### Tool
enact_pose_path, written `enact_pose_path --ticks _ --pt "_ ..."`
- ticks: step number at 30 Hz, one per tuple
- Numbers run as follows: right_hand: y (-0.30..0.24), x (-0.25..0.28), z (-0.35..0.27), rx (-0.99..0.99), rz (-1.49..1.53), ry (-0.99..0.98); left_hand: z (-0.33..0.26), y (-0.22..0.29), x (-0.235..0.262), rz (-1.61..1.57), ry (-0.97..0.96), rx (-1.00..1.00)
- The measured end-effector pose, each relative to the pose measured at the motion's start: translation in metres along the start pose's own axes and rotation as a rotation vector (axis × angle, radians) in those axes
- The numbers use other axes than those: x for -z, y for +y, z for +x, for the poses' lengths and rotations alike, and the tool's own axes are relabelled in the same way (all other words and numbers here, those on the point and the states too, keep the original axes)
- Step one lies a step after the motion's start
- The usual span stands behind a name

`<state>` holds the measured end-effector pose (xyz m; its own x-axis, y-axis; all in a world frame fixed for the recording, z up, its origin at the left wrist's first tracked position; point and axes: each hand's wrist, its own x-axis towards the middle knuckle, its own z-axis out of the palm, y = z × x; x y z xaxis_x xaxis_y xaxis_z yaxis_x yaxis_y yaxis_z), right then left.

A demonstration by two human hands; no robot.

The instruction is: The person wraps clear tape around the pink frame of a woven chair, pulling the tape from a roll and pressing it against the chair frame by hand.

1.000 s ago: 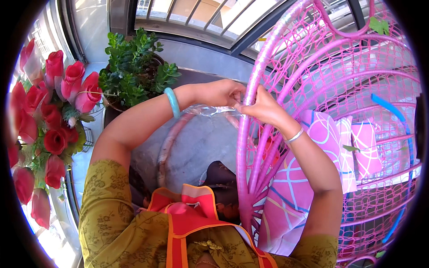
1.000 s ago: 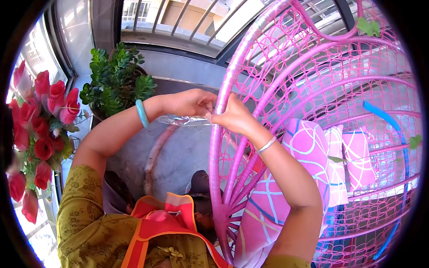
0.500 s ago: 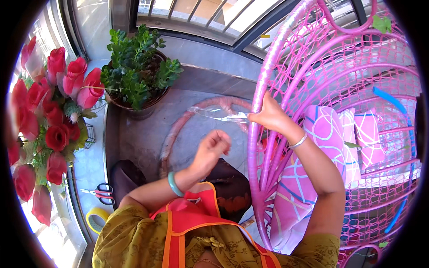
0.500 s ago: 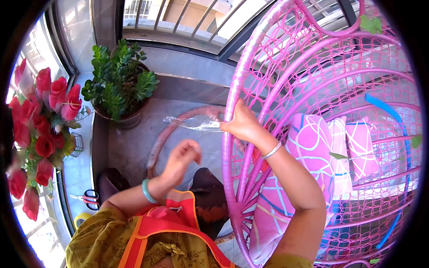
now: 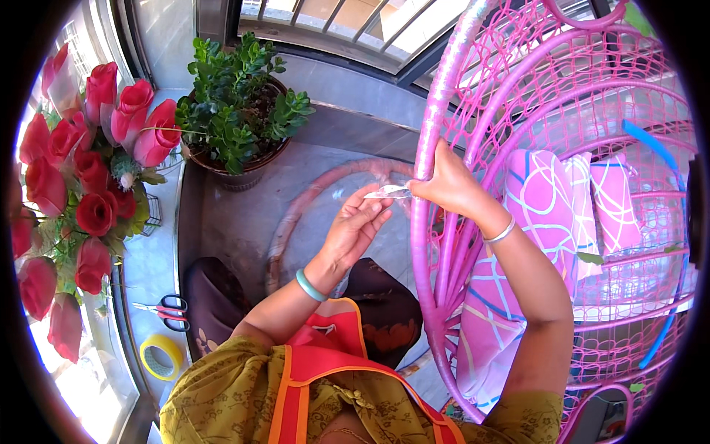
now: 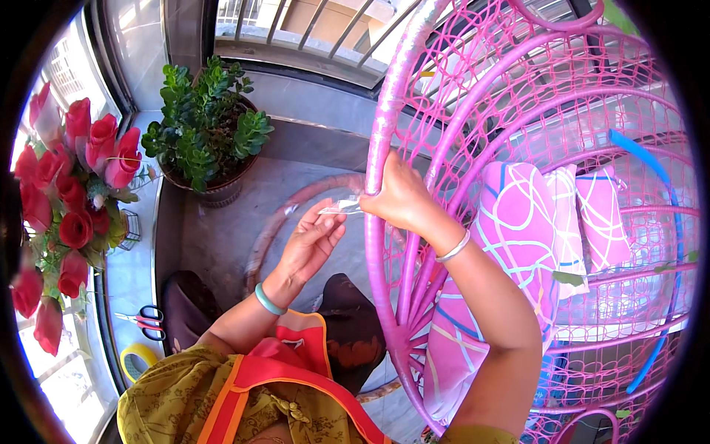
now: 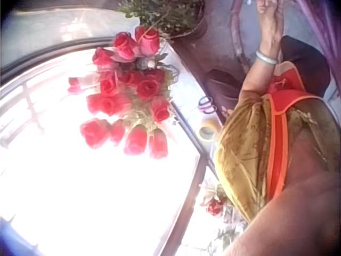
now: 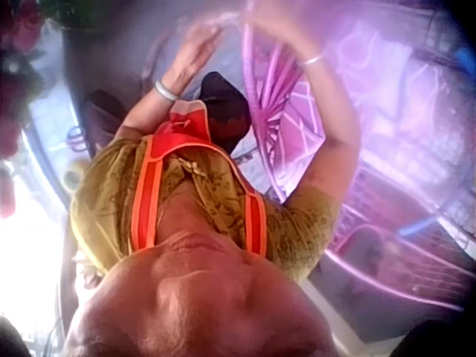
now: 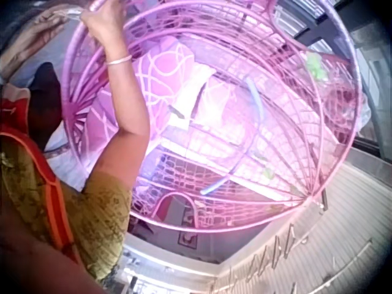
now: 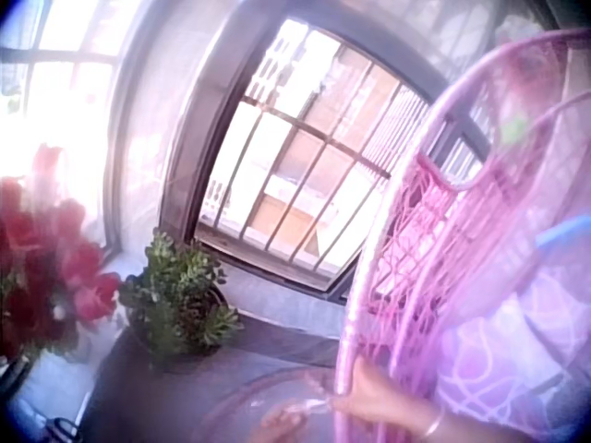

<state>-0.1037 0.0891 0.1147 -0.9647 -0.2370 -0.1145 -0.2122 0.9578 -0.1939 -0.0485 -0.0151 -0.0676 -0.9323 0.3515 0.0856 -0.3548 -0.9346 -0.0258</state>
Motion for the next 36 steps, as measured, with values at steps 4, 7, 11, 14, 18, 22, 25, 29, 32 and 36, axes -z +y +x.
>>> enact_pose_path --ticks 4,7,11,14,18,22,25,29,32,36 --pt "-0.002 -0.005 -0.008 0.009 0.019 0.012 -0.001 0.002 -0.005 0.030 0.040 0.024" --pt "-0.007 -0.005 -0.013 0.000 -0.008 0.012 0.000 0.003 -0.005 0.099 0.071 0.066" --pt "-0.016 -0.004 -0.014 -0.015 -0.026 -0.005 -0.007 0.005 -0.009 0.120 0.153 0.088" --pt "-0.012 -0.003 -0.013 -0.029 -0.017 -0.007 -0.017 0.008 -0.009 0.079 0.198 0.089" --pt "-0.014 -0.002 -0.009 -0.051 0.012 -0.031 -0.022 0.023 0.007 0.096 0.259 -0.052" --pt "-0.012 -0.002 -0.003 -0.051 -0.001 -0.040 -0.019 0.045 0.020 0.147 0.242 -0.163" --pt "-0.016 0.001 0.002 -0.048 -0.001 -0.043 -0.016 0.055 0.029 0.275 0.195 -0.188" --pt "-0.015 0.004 0.012 -0.056 0.021 -0.054 -0.017 0.066 0.023 0.264 0.195 -0.253" --pt "-0.011 0.005 0.016 -0.031 0.067 -0.052 -0.012 0.073 0.020 0.223 0.200 -0.315" --pt "-0.019 0.012 0.020 -0.059 0.108 -0.097 -0.007 0.082 0.010 0.227 0.202 -0.376"
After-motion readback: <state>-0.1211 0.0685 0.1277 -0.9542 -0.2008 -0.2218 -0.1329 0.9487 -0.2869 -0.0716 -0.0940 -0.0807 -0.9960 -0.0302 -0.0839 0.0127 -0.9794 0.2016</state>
